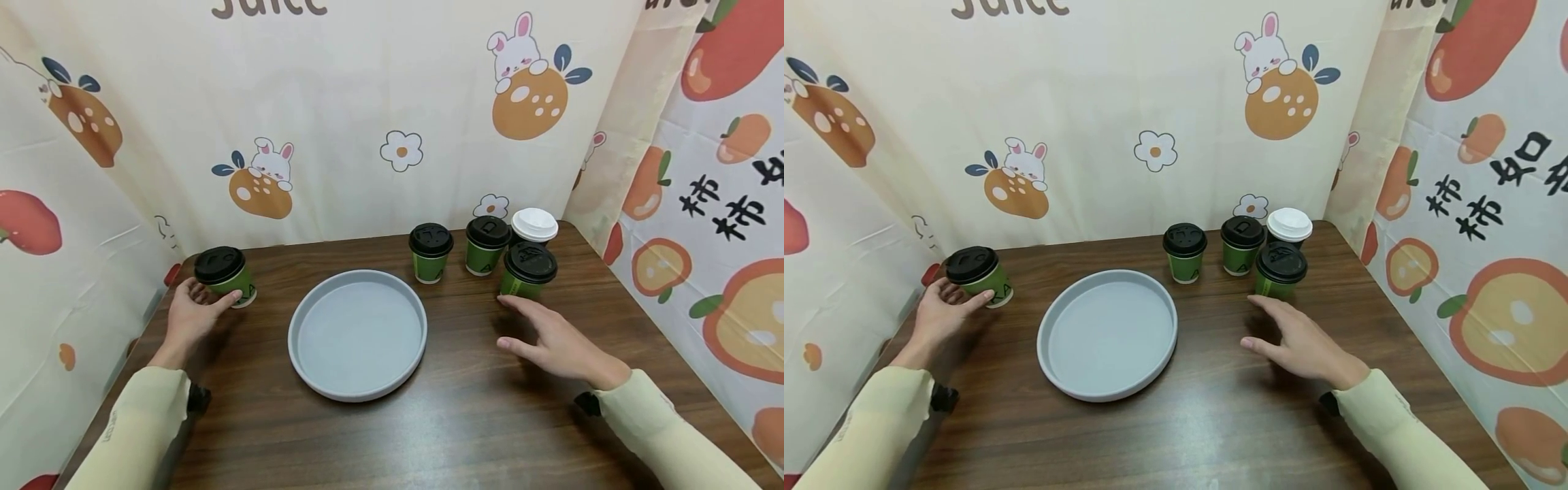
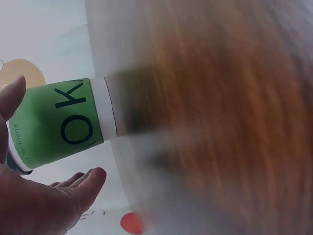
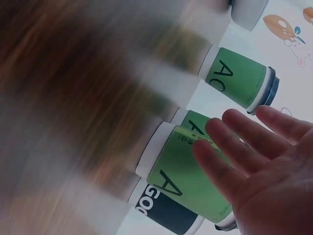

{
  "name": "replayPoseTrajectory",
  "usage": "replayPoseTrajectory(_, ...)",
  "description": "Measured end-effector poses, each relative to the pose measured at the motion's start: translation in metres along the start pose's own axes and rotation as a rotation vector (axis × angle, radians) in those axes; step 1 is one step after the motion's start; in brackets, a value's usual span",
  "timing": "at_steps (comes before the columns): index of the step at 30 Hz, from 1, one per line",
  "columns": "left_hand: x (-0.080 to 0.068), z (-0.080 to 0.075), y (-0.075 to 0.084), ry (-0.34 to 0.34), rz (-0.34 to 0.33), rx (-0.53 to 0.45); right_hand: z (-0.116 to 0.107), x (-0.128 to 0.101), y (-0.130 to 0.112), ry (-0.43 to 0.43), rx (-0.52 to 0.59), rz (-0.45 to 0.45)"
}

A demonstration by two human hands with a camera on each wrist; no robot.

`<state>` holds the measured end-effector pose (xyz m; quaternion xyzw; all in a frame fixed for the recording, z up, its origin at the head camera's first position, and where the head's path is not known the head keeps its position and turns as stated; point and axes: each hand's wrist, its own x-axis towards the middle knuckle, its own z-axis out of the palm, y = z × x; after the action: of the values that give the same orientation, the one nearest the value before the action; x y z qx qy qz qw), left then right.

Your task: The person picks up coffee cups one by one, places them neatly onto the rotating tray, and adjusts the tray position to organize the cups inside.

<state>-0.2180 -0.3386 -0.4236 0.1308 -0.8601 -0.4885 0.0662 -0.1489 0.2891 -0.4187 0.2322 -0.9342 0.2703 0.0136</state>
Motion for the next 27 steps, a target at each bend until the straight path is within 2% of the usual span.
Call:
replayPoseTrajectory(11, 0.005, 0.007, 0.002, 0.01, -0.042, -0.042, 0.005, 0.004, -0.005, -0.003, 0.018, 0.007)
replayPoseTrajectory(27, 0.009, 0.011, 0.004, 0.024, -0.061, -0.006, 0.004, 0.005, -0.007, 0.011, 0.002, 0.005)
